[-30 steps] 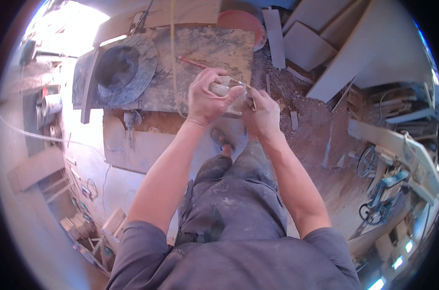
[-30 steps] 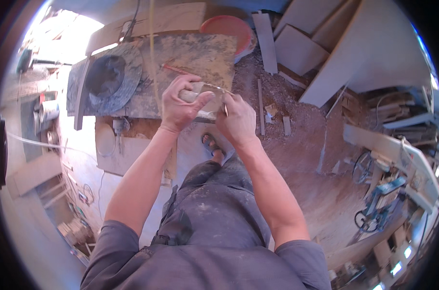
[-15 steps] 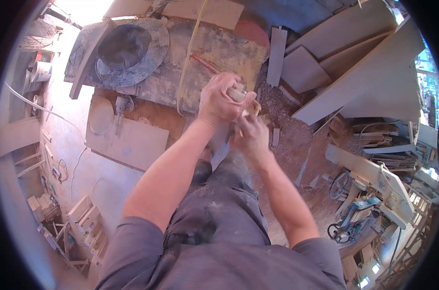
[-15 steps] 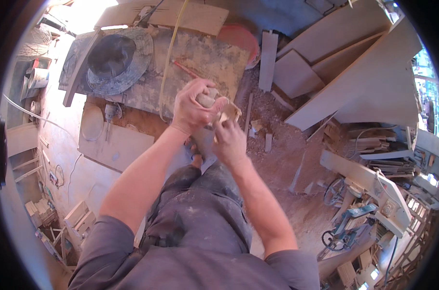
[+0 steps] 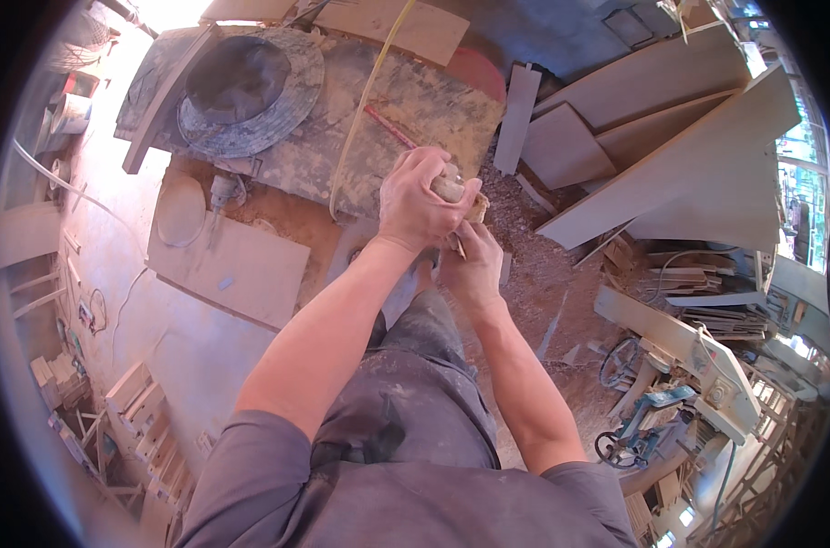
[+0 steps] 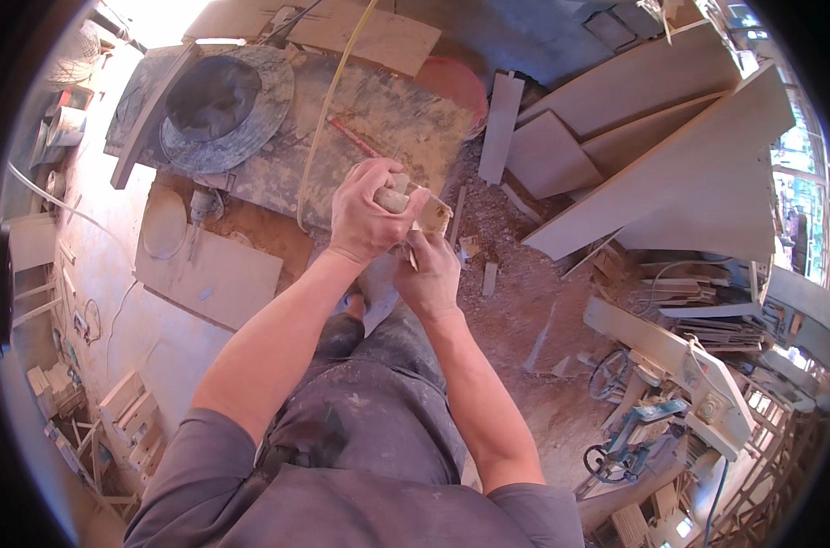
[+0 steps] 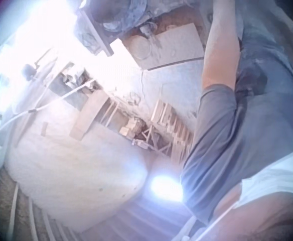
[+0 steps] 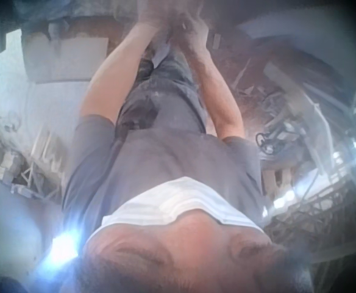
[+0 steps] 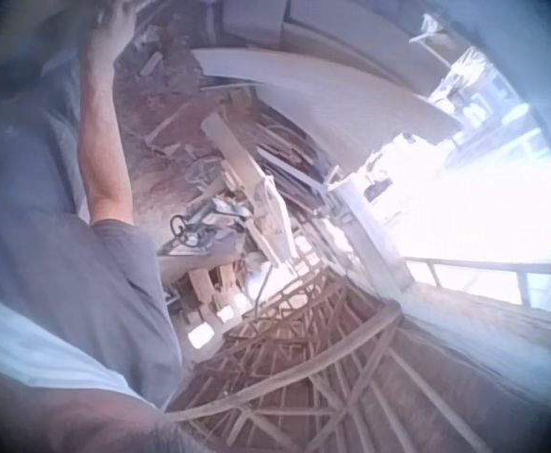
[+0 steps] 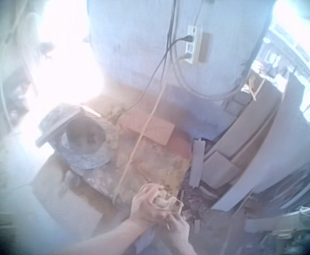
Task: The person removes wood shavings from a hollow wooden mold by hand and with a thin wooden stick, then uses a small brush to sweep the remaining dust out of the interior.
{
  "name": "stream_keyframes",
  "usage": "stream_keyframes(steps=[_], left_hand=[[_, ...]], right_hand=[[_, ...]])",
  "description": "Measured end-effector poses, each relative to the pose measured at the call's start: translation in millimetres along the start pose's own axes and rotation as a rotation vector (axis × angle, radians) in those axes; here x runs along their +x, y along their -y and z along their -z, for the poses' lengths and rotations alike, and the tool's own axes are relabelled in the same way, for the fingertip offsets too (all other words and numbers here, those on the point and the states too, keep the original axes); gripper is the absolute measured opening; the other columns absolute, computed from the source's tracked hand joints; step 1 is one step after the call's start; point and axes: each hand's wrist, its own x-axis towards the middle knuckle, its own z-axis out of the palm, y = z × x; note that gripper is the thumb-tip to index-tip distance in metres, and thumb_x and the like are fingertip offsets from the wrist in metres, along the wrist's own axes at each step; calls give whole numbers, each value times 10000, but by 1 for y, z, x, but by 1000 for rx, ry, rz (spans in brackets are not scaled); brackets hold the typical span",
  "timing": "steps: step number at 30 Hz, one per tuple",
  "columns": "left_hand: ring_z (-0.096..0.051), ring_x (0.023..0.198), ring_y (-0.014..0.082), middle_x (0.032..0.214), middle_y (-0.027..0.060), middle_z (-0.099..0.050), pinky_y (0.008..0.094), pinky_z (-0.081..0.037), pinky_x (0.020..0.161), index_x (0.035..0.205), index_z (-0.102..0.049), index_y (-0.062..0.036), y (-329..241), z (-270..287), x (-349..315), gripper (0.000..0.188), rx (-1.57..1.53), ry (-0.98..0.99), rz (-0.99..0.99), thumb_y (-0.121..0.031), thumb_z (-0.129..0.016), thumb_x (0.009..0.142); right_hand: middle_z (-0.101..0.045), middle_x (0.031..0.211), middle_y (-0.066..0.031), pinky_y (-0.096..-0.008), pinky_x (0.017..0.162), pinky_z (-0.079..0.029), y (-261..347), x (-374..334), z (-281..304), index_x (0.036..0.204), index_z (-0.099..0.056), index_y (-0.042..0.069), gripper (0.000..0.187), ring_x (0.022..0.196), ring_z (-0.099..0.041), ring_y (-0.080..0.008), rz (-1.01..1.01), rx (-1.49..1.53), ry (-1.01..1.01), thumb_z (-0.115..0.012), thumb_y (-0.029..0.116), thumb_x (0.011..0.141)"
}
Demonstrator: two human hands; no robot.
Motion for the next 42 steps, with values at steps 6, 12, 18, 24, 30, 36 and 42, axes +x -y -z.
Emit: stream_keyframes(steps=[6,12,18,24,30,36,42], left_hand=[[-705,946,335,1034,112,-729,423,-572,819,817,-587,-54,-3,4,2,353,7,42,-35,-208,-899,754],[-708,947,348,1044,130,-733,422,-576,817,826,-608,-52,-3,2,3,341,23,19,-38,-207,-903,754],[-713,948,360,1056,142,-739,425,-577,826,852,-626,-49,-6,2,6,335,9,60,-17,-210,-904,757],[-716,938,367,1067,149,-743,420,-579,820,864,-617,-45,-1,4,6,345,48,47,-69,-209,-903,763],[-710,935,337,1029,116,-736,412,-579,812,899,-661,-59,-4,-3,7,324,13,53,-52,-218,-901,749],[-707,927,325,1004,97,-733,417,-580,805,877,-653,-74,2,-3,7,323,34,49,-49,-228,-901,738],[-713,936,343,1044,136,-741,417,-578,817,836,-584,-56,-1,-3,8,354,13,58,-73,-185,-904,757]], right_hand=[[-659,1038,-151,-503,784,-565,-12,16,20,1140,-700,135,377,953,-678,-401,79,-135,50,-701,39,775],[-658,1027,-143,-501,769,-567,5,0,-4,1162,-702,142,378,901,-688,-386,-113,12,18,-740,67,794],[-676,1039,-134,-483,812,-568,-24,16,15,1079,-733,108,307,978,-682,-375,73,-53,-43,-758,34,783],[-688,1064,-133,-465,844,-568,-4,4,2,1048,-749,104,298,975,-680,-374,7,110,13,-747,4,767],[-667,1081,-121,-444,868,-569,-7,5,13,1080,-747,124,341,1044,-647,-373,4,-51,15,-722,7,761],[-645,1194,-160,-471,972,-535,20,0,26,1131,-734,71,361,1152,-620,-389,-166,187,219,-793,100,776],[-634,1202,-183,-478,984,-522,12,5,46,1140,-723,74,310,1154,-613,-402,-346,340,371,-718,54,831]])
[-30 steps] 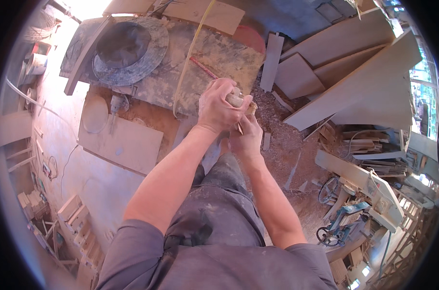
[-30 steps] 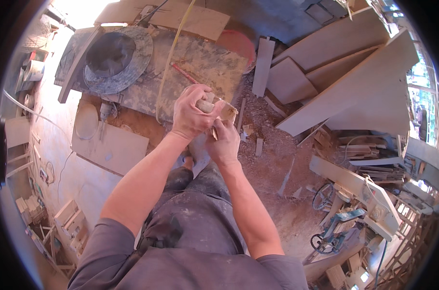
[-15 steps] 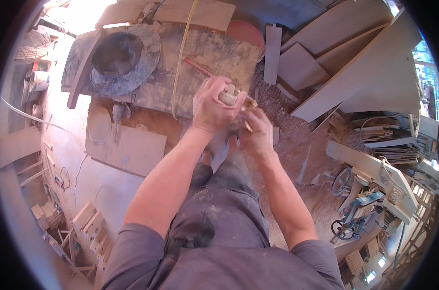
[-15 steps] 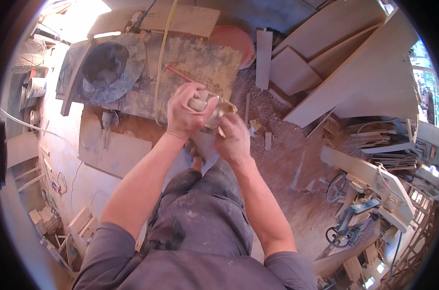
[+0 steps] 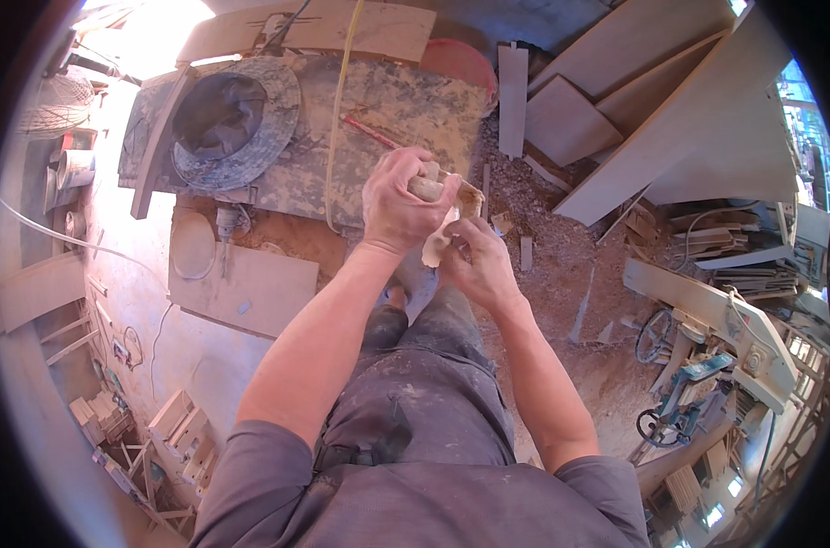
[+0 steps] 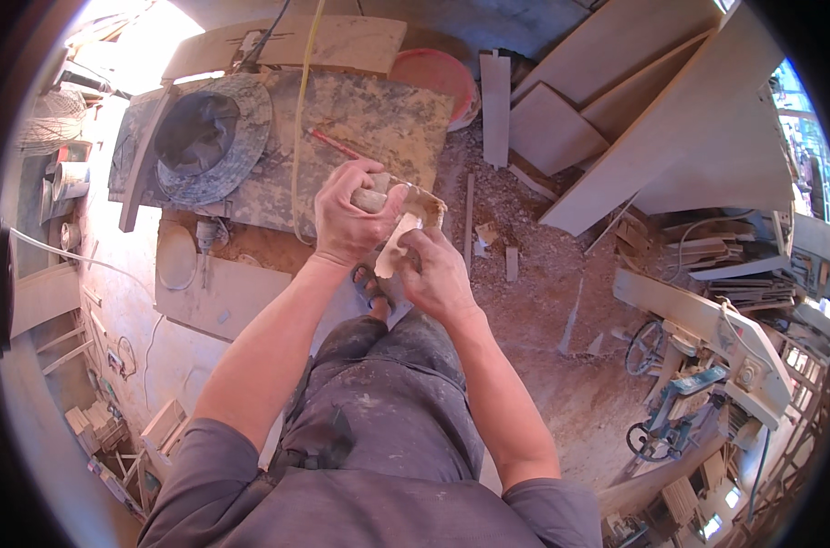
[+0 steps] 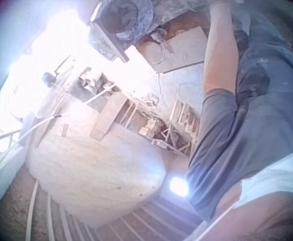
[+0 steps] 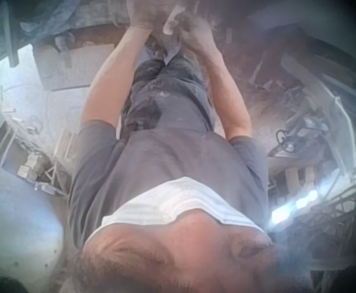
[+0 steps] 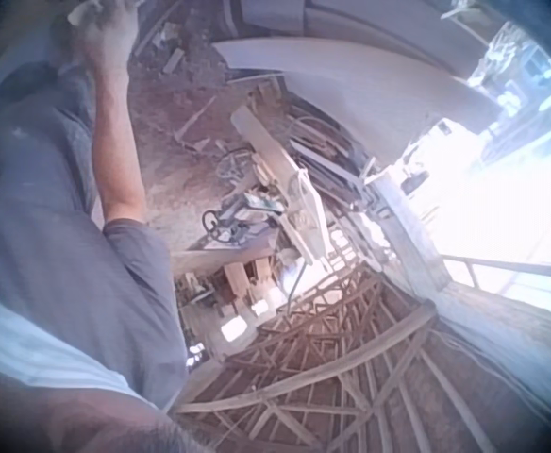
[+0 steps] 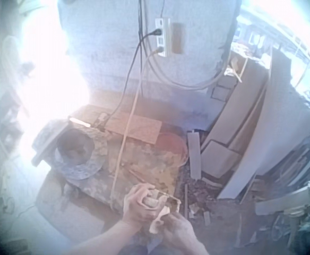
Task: The person removes wood shavings from a hollow wooden mold by hand and with a thin wooden stick, then uses a small brush to sweep the remaining dust out of the interior.
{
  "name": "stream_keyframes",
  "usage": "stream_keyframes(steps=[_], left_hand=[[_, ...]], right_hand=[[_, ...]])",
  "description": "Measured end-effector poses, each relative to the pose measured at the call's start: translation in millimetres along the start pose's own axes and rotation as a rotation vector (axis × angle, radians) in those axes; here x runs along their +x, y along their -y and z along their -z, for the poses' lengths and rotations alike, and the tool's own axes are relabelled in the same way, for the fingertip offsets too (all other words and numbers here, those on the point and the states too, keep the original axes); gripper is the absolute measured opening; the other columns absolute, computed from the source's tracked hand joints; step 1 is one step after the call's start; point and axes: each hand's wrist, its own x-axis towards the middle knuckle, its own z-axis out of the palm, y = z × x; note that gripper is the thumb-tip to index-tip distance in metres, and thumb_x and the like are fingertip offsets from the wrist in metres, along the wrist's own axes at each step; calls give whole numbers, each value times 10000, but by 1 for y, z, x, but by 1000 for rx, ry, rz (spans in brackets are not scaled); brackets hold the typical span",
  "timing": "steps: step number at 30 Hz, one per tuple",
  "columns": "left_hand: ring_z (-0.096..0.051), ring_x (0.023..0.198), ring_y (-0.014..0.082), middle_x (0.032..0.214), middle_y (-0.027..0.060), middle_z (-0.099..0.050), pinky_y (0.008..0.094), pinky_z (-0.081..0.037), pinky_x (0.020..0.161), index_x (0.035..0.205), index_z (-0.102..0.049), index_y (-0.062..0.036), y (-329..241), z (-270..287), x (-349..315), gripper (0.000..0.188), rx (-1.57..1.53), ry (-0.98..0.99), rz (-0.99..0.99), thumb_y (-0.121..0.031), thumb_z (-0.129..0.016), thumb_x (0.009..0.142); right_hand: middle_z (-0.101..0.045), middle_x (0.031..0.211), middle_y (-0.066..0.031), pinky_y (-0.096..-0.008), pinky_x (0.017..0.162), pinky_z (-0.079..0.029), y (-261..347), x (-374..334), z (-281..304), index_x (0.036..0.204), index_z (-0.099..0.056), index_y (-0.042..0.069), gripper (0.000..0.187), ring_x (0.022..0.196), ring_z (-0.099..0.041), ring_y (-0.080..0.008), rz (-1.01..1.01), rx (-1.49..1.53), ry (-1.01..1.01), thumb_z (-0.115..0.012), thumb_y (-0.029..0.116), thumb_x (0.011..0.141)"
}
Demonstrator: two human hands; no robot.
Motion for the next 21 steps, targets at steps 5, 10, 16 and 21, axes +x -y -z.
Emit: stream_keyframes(steps=[5,10,16,21], left_hand=[[-716,945,358,1066,154,-746,421,-577,822,839,-565,-46,-2,3,1,367,0,13,-5,-173,-903,771],[-717,937,355,1070,144,-748,424,-577,815,840,-567,-52,0,2,0,365,0,3,-24,-186,-899,773],[-717,925,350,1059,140,-750,421,-577,807,833,-571,-58,0,4,0,359,-6,-7,-17,-193,-899,774],[-714,917,350,1040,129,-750,422,-577,803,818,-566,-62,-1,5,1,359,6,-9,-24,-203,-894,780]], right_hand=[[-623,1179,-173,-487,969,-521,6,5,-18,1184,-707,102,338,1140,-610,-404,358,-408,-117,-682,24,856],[-617,1189,-165,-474,960,-526,-12,3,-23,1216,-704,110,362,1147,-605,-394,254,-228,-251,-687,-10,874],[-631,1182,-153,-431,944,-537,-14,-3,-9,1193,-707,99,376,1120,-630,-386,199,25,-149,-665,-73,861],[-638,1137,-149,-437,879,-566,-13,-1,-4,1111,-711,89,328,1059,-648,-373,282,-218,-294,-691,-45,811]])
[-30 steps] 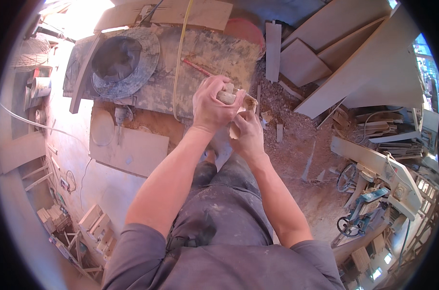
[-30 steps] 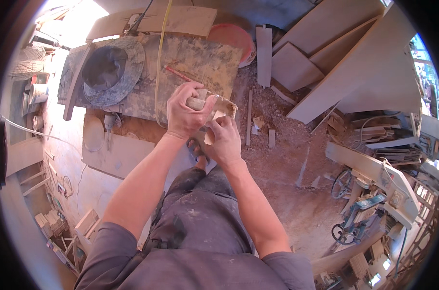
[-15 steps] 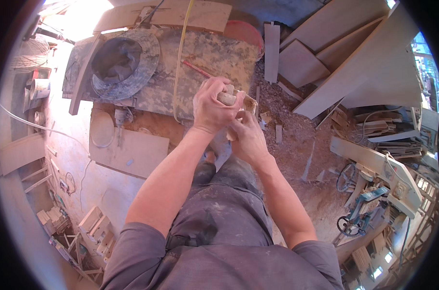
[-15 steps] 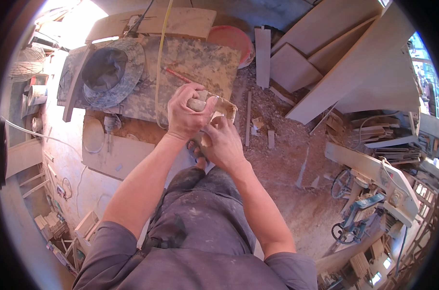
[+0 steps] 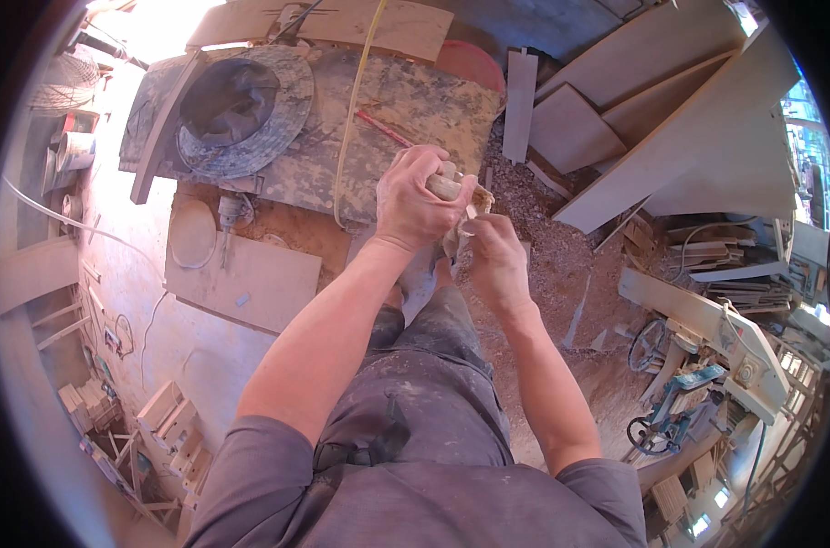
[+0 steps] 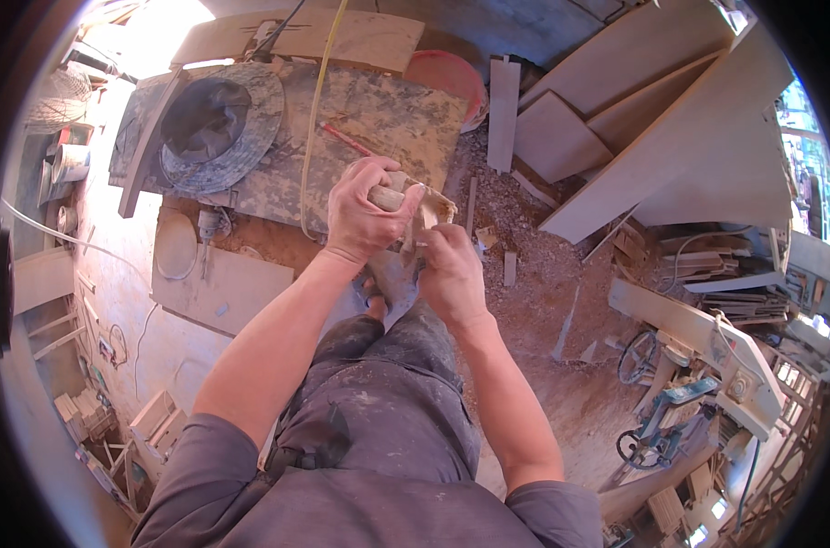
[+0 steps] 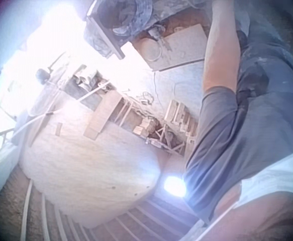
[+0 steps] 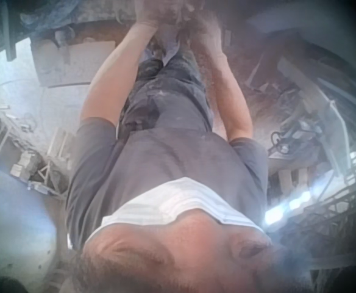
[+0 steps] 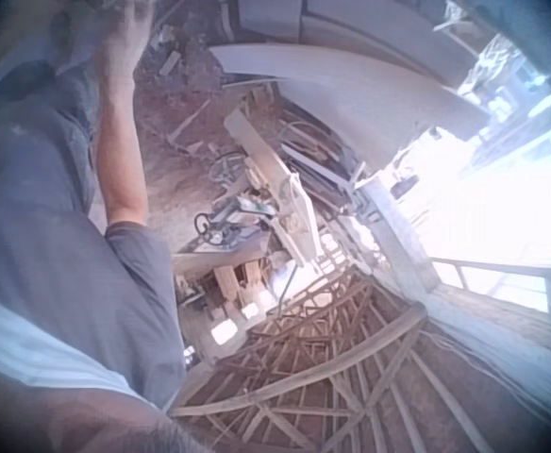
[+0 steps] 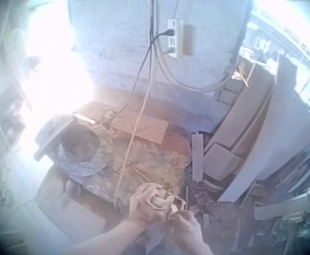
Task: The person removes wood shavings from a hollow wooden mold by hand and with a thin wooden stick, then uses a small brush to sweep the remaining dust out of the interior.
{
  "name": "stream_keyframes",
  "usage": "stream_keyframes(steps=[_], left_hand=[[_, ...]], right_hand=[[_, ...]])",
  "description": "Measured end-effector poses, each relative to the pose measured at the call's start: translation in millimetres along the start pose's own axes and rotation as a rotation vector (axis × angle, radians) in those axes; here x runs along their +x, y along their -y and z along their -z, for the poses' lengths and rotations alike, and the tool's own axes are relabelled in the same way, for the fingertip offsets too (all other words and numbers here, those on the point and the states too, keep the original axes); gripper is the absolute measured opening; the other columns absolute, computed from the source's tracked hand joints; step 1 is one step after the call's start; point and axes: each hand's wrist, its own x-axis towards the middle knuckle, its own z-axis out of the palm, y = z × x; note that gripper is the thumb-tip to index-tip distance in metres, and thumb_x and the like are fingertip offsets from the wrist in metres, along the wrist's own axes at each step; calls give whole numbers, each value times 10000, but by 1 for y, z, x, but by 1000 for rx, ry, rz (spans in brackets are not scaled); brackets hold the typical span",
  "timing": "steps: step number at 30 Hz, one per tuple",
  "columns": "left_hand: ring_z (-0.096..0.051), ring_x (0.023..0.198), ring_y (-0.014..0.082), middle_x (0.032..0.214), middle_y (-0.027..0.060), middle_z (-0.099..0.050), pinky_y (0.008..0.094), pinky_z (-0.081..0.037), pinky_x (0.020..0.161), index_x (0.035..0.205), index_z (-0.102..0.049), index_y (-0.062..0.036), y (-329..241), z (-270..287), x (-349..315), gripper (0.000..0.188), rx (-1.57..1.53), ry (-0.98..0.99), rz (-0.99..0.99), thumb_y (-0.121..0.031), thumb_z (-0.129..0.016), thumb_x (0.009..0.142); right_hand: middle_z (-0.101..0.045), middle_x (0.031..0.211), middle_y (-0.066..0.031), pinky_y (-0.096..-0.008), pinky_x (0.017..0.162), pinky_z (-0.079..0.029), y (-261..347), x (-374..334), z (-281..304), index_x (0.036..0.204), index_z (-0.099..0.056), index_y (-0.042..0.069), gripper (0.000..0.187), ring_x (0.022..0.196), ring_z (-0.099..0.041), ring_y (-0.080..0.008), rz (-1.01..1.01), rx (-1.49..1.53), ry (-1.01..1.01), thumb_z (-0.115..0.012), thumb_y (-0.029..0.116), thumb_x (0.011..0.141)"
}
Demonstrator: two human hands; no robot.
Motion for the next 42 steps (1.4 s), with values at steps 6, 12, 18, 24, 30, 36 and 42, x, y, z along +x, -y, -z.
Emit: stream_keyframes(steps=[6,12,18,24,30,36,42], left_hand=[[-710,919,347,1024,120,-746,421,-573,800,815,-570,-63,-1,-1,0,353,-6,9,6,-203,-890,772],[-695,944,341,999,96,-723,434,-571,812,849,-641,-77,4,-2,-2,305,-5,0,43,-232,-887,758],[-680,996,339,1015,89,-714,447,-568,837,876,-663,-88,1,-4,-4,321,-1,13,101,-295,-878,759],[-695,978,341,1033,101,-727,427,-570,837,896,-674,-75,0,2,-5,329,34,-2,106,-302,-878,775],[-675,1005,339,1000,88,-700,428,-563,852,939,-673,-89,0,2,-5,352,1,19,152,-325,-877,775],[-675,992,340,994,92,-695,445,-562,831,870,-645,-89,1,1,-9,359,-21,16,182,-325,-892,760],[-668,1094,352,1083,105,-726,457,-566,920,915,-717,-88,0,7,-3,367,-49,99,254,-398,-857,780]], right_hand=[[-658,1044,-154,-493,797,-565,4,2,-23,1040,-693,104,219,953,-671,-382,80,-288,1,-680,38,831],[-681,940,-164,-511,727,-563,18,21,6,1098,-696,98,326,843,-688,-414,-4,-197,44,-643,-22,800],[-675,916,-207,-534,733,-577,2,13,-21,1115,-679,111,271,829,-705,-428,30,-361,138,-695,93,846],[-707,895,-230,-530,715,-558,24,42,10,1042,-694,49,220,827,-700,-450,40,-283,23,-599,-31,861],[-723,897,-239,-543,725,-577,6,30,-11,1038,-706,50,222,806,-714,-466,89,-360,169,-608,11,842],[-731,821,-238,-457,711,-575,12,69,15,1032,-731,47,174,763,-750,-365,-200,-423,100,-615,36,903],[-724,828,-228,-458,716,-579,7,51,8,948,-680,33,76,762,-725,-383,-438,14,95,-608,31,925]])
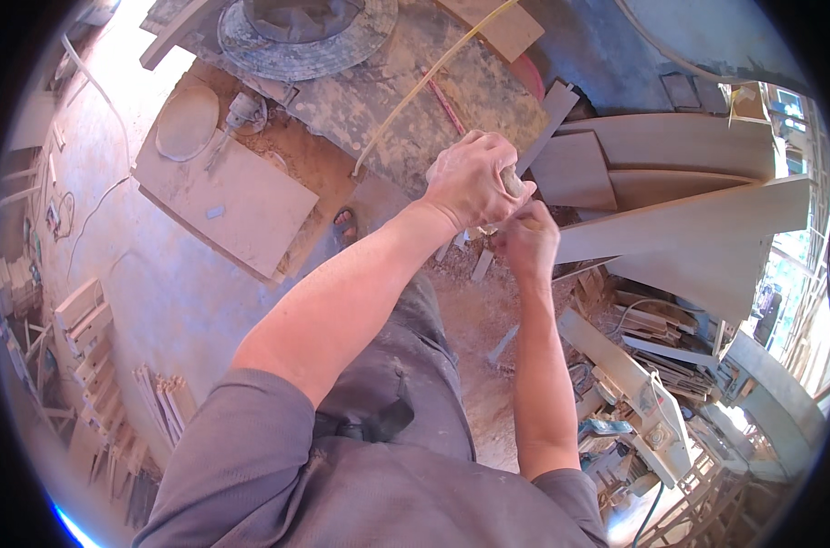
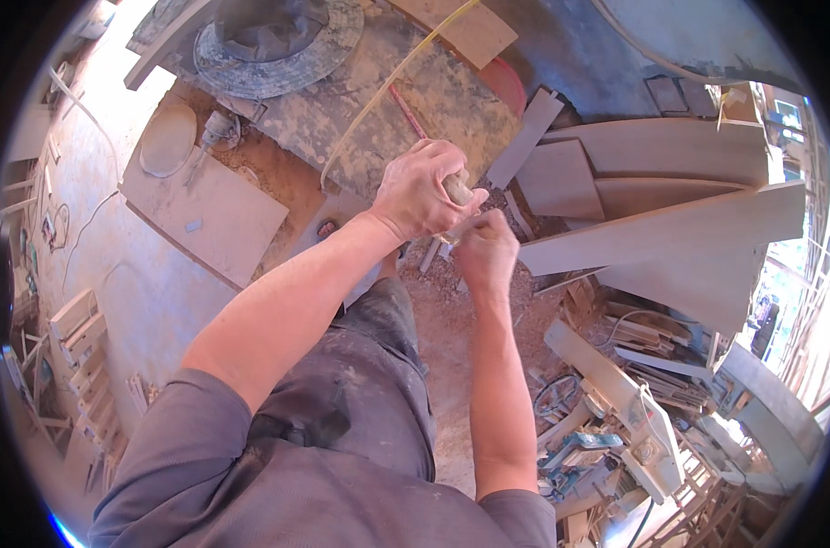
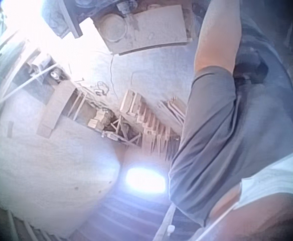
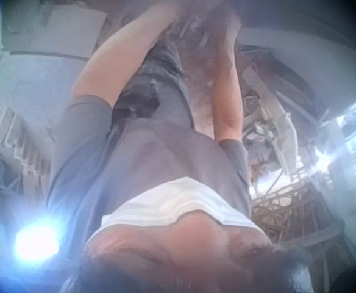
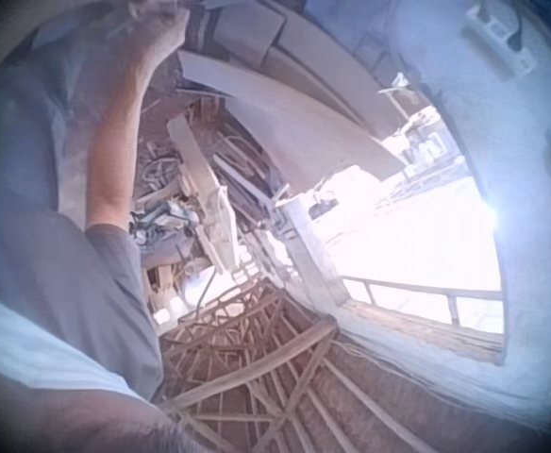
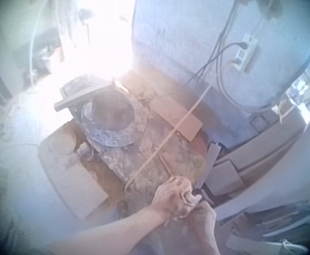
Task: The person removes wood shavings from a hollow wooden mold by hand and with a thin wooden stick, then uses a small brush to sweep the remaining dust out of the interior.
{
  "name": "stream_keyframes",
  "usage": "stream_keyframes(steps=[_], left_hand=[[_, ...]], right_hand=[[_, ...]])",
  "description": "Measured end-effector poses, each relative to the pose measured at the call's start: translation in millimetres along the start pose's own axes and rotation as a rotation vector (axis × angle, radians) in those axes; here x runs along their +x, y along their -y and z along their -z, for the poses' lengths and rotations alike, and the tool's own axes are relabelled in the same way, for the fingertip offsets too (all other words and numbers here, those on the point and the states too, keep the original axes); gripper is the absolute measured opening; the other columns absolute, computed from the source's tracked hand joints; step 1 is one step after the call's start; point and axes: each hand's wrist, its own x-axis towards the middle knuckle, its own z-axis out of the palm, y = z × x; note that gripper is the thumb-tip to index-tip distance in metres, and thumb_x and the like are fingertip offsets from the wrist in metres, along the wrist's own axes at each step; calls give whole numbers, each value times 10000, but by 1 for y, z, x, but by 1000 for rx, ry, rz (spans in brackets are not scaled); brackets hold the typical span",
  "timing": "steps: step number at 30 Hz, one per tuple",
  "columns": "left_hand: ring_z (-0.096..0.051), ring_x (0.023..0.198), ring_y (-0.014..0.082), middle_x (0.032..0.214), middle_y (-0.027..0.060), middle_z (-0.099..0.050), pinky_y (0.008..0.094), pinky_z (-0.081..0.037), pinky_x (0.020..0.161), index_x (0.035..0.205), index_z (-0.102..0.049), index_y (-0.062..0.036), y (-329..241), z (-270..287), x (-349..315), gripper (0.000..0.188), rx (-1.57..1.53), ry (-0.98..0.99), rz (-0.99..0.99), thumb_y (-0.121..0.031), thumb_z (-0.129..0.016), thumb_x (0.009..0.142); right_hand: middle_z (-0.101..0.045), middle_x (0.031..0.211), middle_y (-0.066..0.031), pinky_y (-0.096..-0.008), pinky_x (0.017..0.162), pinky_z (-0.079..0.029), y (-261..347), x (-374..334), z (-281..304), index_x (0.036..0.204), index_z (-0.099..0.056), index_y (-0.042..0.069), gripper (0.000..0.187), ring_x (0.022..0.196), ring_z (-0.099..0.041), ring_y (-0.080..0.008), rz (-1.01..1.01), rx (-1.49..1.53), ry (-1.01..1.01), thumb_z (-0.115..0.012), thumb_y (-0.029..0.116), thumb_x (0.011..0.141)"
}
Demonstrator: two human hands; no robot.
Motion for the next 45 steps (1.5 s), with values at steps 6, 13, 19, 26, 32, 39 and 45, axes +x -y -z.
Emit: stream_keyframes(steps=[6,13,19,26,32,39,45], left_hand=[[-667,1080,347,1078,108,-720,441,-558,920,923,-708,-80,0,-4,-1,373,27,-39,-29,-389,-860,778],[-681,1019,343,1010,99,-706,426,-562,860,931,-689,-70,1,-7,0,367,71,-87,-76,-345,-879,779],[-690,998,337,1000,102,-713,425,-562,866,948,-701,-67,2,-1,-1,362,66,-26,-75,-333,-882,784],[-688,1013,330,1004,94,-715,426,-564,880,902,-696,-57,-4,3,-2,376,11,23,-42,-351,-889,771],[-719,931,293,1015,122,-739,381,-568,837,959,-718,-24,-3,-6,4,340,7,-7,-128,-220,-917,765],[-712,956,247,1085,134,-753,351,-562,867,830,-599,-15,-8,-2,3,372,12,43,-117,-185,-926,780],[-701,1076,248,1159,151,-752,359,-546,950,810,-566,-20,-6,1,4,418,-35,108,-60,-190,-947,790]], right_hand=[[-726,892,-278,-528,818,-565,20,24,12,915,-697,9,128,885,-706,-486,278,-408,47,-650,127,905],[-736,786,-228,-443,577,-588,22,44,2,871,-684,-25,189,605,-735,-317,-134,-61,222,-567,102,948],[-688,797,-194,-350,462,-558,-18,11,19,943,-615,-41,124,567,-678,-224,-275,486,-92,-513,-28,874],[-688,757,-118,-339,635,-534,-34,-9,-12,970,-653,47,150,693,-655,-150,272,88,1,-541,-48,941],[-693,919,-206,-407,711,-564,-19,0,-2,1048,-700,29,267,795,-711,-329,470,49,-12,-549,-89,863],[-739,992,-195,-464,801,-599,-39,4,29,1123,-730,68,331,906,-726,-415,422,-102,98,-602,-79,856],[-731,987,-172,-482,776,-586,-43,-2,-13,1285,-728,156,500,914,-721,-403,627,-35,186,-618,6,820]])
